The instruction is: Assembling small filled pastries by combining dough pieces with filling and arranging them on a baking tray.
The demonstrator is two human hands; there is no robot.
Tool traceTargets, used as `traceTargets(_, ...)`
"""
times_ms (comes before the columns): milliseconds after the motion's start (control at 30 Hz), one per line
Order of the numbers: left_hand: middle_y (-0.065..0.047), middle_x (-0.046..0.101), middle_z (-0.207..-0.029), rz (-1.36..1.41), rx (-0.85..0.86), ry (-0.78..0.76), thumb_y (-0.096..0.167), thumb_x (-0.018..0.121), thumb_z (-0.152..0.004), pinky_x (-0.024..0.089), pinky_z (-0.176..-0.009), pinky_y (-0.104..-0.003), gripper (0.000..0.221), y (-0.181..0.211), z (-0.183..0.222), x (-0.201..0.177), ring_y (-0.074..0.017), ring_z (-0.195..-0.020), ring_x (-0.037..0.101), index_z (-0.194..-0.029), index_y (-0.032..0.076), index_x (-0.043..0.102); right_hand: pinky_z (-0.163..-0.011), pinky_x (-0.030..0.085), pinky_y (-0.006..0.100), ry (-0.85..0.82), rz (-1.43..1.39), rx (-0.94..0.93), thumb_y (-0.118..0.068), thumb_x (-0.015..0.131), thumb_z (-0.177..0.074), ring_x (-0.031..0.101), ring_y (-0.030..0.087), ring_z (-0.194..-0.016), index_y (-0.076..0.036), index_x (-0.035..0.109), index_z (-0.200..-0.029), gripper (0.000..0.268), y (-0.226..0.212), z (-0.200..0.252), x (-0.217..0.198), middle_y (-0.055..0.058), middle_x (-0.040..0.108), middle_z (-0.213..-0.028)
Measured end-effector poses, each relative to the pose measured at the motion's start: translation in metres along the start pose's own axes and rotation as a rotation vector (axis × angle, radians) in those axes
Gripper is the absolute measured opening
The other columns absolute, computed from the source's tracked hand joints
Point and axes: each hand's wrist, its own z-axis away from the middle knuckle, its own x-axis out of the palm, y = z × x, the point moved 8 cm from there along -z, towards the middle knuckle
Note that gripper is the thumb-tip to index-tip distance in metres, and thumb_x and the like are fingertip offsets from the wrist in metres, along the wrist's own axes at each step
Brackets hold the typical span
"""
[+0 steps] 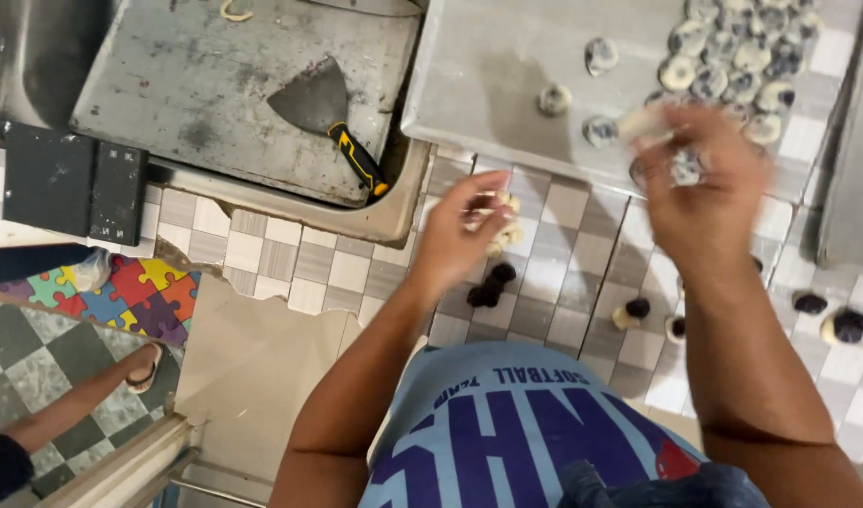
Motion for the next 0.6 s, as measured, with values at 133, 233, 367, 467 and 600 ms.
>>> traceTargets(133, -0.003, 0.062, -0.114, -0.053, 0.184, 0.181, 0.02, 0.061, -0.084, 0.05, -0.085, -0.026, 0.034, 0.0, -0.005, -0.037, -0.0154, -0.098, 0.061, -0.117, 0.013, 0.057, -0.07, 0.042, 0.039, 0.419, 0.36, -0.458, -0.012, 0.052, -0.103, 0.051, 0.029, -0.084, 0.001, 0.052, -0.108, 0.014, -0.024, -0.038, 0.016, 0.018, 0.058, -0.091)
traceTargets(233, -0.004, 0.063, -0.113, -0.058, 0.173, 0.252, 0.017, 0.062, -0.083, 0.052, -0.083, -0.026, 0.032, -0.021, -0.004, -0.05, -0.0147, -0.096, 0.063, -0.114, 0.011, 0.058, -0.075, 0.039, 0.046, -0.128, 0.214, -0.357, 0.004, 0.042, -0.092, 0.054, 0.036, -0.083, 0.0, 0.056, -0.082, 0.017, 0.029, -0.022, 0.111, 0.018, 0.06, -0.085)
traceTargets(367, -0.01, 0.061, -0.111, -0.294, 0.338, 0.302, 0.018, 0.061, -0.084, 0.049, -0.084, -0.034, 0.032, -0.01, -0.01, -0.06, -0.0212, -0.099, 0.059, -0.115, 0.008, 0.059, -0.081, 0.045, 0.04, -0.295, 0.474, -0.304, -0.011, 0.067, -0.083, 0.058, 0.029, -0.097, -0.008, 0.065, -0.095, 0.013, 0.036, 0.016, 0.119, 0.009, 0.064, -0.1)
traceTargets(467, -0.012, 0.057, -0.118, -0.619, 0.54, 0.309, 0.017, 0.06, -0.087, 0.046, -0.089, -0.042, 0.032, 0.008, -0.032, -0.042, -0.029, -0.107, 0.054, -0.117, 0.008, 0.057, -0.083, 0.049, 0.043, -0.231, 0.371, -0.156, -0.005, 0.069, -0.085, 0.061, 0.031, -0.096, -0.001, 0.065, -0.098, 0.014, 0.032, 0.037, 0.075, 0.015, 0.064, -0.102)
traceTargets(600, -0.016, 0.011, -0.151, -1.311, 0.493, 0.203, 0.06, 0.045, -0.089, 0.032, -0.103, -0.055, 0.073, -0.004, -0.102, -0.001, -0.0438, -0.137, 0.01, -0.146, 0.021, 0.02, -0.089, 0.048, 0.045, -0.184, 0.484, -0.035, -0.005, 0.066, -0.089, 0.059, 0.033, -0.103, -0.001, 0.064, -0.107, 0.019, 0.034, 0.072, 0.018, 0.016, 0.061, -0.113)
